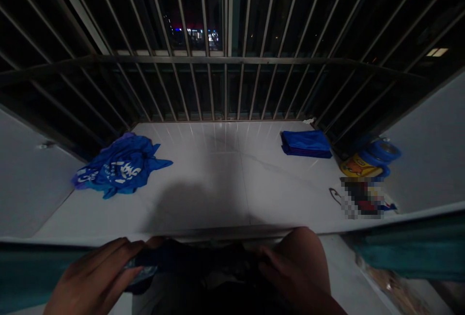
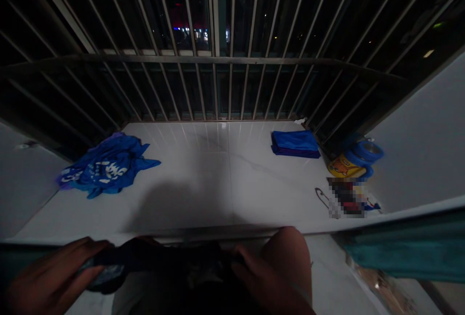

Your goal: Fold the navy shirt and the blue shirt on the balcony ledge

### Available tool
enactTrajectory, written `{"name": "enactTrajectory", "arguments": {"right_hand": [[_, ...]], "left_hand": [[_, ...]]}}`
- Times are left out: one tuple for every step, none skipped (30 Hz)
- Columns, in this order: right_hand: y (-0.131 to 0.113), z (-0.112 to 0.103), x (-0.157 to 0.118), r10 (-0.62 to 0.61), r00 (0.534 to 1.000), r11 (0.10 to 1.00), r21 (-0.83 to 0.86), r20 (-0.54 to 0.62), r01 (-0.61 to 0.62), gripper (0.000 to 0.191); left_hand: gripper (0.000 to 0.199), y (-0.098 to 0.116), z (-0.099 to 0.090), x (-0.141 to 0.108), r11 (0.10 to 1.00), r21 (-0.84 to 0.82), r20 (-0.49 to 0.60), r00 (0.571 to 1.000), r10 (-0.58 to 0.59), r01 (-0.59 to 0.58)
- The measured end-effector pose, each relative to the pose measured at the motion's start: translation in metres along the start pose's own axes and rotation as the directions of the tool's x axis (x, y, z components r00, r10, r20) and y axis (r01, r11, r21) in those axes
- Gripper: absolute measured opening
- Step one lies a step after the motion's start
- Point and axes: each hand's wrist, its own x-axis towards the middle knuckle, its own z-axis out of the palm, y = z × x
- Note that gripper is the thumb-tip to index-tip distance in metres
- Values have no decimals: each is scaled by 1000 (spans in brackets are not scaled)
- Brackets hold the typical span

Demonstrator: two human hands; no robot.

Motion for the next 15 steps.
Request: {"name": "enactTrajectory", "arguments": {"right_hand": [[1, 0, 0, 27, 1000, 1000, 11, -8, -26, 55], [3, 0, 0, 47, 999, 999, 5, -4, -47, 56], [4, 0, -1, 51, 998, 999, -8, 25, -51, 56], [5, -1, -1, 37, 996, 999, -13, 75, -36, 55], [6, -3, -1, 9, 991, 1000, 3, 134, -10, 57], [6, -4, -1, -30, 981, 999, 41, 194, 22, 64], [7, -6, -2, -70, 969, 994, 94, 239, 49, 71], [6, -9, -3, -105, 959, 986, 152, 264, 66, 78], [5, -11, -3, -128, 955, 976, 202, 268, 75, 83], [3, -14, -4, -133, 958, 970, 234, 255, 72, 86], [0, -16, -6, -119, 966, 968, 242, 232, 61, 89], [-3, -19, -7, -92, 973, 973, 225, 210, 44, 92], [-7, -22, -8, -61, 977, 982, 188, 206, 22, 97], [-10, -24, -10, -30, 975, 990, 140, 221, -1, 101], [-13, -26, -11, -1, 968, 996, 89, 250, -22, 102]], "left_hand": [[31, -1, 2, 2, 1000, -2, -19, 1000, 2, -2], [30, -2, 3, 2, 1000, -9, -31, 999, -6, 6], [29, -2, 5, 0, 1000, -20, -43, 999, -22, 21], [29, -2, 6, -3, 998, -34, -54, 997, -46, 44], [29, -3, 7, -6, 996, -50, -60, 995, -79, 76], [29, -3, 8, -11, 993, -65, -58, 993, -107, 103], [29, -4, 9, -15, 989, -76, -51, 991, -127, 123], [30, -5, 9, -20, 988, -81, -41, 990, -138, 134], [30, -7, 9, -24, 987, -82, -26, 989, -144, 141], [31, -9, 9, -28, 987, -83, -7, 990, -140, 138], [31, -10, 8, -31, 989, -82, 11, 992, -124, 124], [31, -12, 8, -33, 991, -78, 31, 994, -104, 106], [32, -13, 7, -34, 993, -73, 54, 995, -84, 88], [32, -15, 7, -35, 995, -68, 79, 995, -67, 73], [33, -16, 6, -36, 996, -64, 101, 993, -58, 65]]}}
